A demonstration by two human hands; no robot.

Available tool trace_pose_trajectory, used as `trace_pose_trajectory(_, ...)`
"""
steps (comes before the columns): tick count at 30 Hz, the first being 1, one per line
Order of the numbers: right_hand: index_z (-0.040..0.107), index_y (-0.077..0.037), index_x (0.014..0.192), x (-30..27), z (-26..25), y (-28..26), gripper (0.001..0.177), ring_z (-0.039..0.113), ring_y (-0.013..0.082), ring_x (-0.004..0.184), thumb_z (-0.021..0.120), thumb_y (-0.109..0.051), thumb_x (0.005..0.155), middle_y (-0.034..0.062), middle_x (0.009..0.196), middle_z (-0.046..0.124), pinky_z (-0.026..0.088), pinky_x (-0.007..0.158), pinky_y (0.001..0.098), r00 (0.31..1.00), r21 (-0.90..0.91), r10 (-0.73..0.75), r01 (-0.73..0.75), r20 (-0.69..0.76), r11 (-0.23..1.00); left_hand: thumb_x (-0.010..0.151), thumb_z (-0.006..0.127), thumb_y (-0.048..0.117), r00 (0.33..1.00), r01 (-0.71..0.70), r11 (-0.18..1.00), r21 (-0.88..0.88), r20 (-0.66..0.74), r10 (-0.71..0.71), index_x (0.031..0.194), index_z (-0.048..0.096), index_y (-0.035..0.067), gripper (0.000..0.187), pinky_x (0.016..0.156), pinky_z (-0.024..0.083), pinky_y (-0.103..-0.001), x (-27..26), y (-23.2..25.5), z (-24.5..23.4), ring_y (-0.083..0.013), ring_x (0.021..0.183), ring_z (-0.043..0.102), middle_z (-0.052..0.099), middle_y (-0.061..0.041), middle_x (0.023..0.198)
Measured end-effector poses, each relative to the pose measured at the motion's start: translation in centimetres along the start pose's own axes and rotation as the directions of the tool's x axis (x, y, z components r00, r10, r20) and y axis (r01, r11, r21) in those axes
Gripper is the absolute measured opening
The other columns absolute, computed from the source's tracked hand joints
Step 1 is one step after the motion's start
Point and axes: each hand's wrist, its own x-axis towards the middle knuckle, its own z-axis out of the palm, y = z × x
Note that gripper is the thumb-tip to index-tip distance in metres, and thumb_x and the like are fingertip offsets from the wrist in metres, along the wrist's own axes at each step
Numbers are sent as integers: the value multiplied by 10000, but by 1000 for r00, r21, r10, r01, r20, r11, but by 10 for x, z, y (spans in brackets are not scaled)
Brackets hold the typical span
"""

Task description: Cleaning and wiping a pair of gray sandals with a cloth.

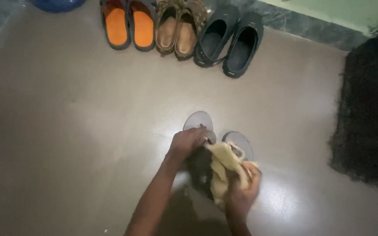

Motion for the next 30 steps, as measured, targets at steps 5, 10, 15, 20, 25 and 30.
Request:
trace_pose_trajectory(5, 579, -29, 1325, 22, 45, 81, 433, 599, 356, 1283, 662, -127, 912, 215, 1380, 619, 513, 1050, 410, 713, -559, -386, 700, 585, 444, 1048, 562, 367, 999, -29, 936, -351, 32, 43, 1275, 678, 80, 384, 875, 550, -507, 1, -11, -20, -385, 1054, 697, 722, -174, 1214)
trace_pose_trajectory(10, 529, 41, 1362, 14, 60, 62, 551, 469, 461, 1340, 691, -147, 869, 333, 1417, 522, 377, 1123, 496, 677, -508, -305, 717, 670, 477, 939, 585, 317, 890, 246, 960, -131, 422, -171, 1347, 582, 142, 444, 871, 556, -498, 8, 4, -37, -377, 977, 709, 723, -184, 1072)
trace_pose_trajectory(15, 571, 17, 1273, 8, 89, 29, 506, 572, 465, 1162, 675, -89, 789, 293, 1261, 603, 448, 999, 526, 724, -605, -159, 659, 671, 447, 960, 552, 232, 950, 194, 974, -117, 270, -157, 1287, 609, 190, 334, 855, 564, -495, 7, 8, -41, -370, 961, 718, 754, -150, 1066)
trace_pose_trajectory(20, 575, -6, 1124, 12, 88, 38, 394, 674, 458, 948, 670, -68, 746, 249, 1079, 661, 535, 857, 537, 766, -718, -11, 607, 643, 341, 943, 620, 284, 982, 57, 983, -173, 190, -23, 1288, 603, 173, 363, 772, 569, -501, 2, 2, -39, -387, 897, 716, 760, -151, 971)
trace_pose_trajectory(25, 606, -23, 978, 1, 74, 3, 213, 639, 476, 964, 688, -92, 794, 230, 1040, 644, 515, 831, 557, 779, -690, -55, 583, 625, 429, 922, 634, 340, 942, 159, 987, -4, 300, -151, 1249, 568, 199, 363, 728, 571, -518, 8, 16, -31, -403, 855, 719, 734, -173, 890)
trace_pose_trajectory(30, 587, -27, 959, 1, 51, 26, 250, 624, 456, 985, 707, -77, 745, 211, 1031, 616, 513, 827, 544, 769, -685, -32, 586, 638, 432, 979, 534, 252, 917, 140, 990, 30, 373, -141, 1325, 536, 170, 355, 754, 570, -531, 12, 21, -24, -415, 865, 717, 743, -191, 901)
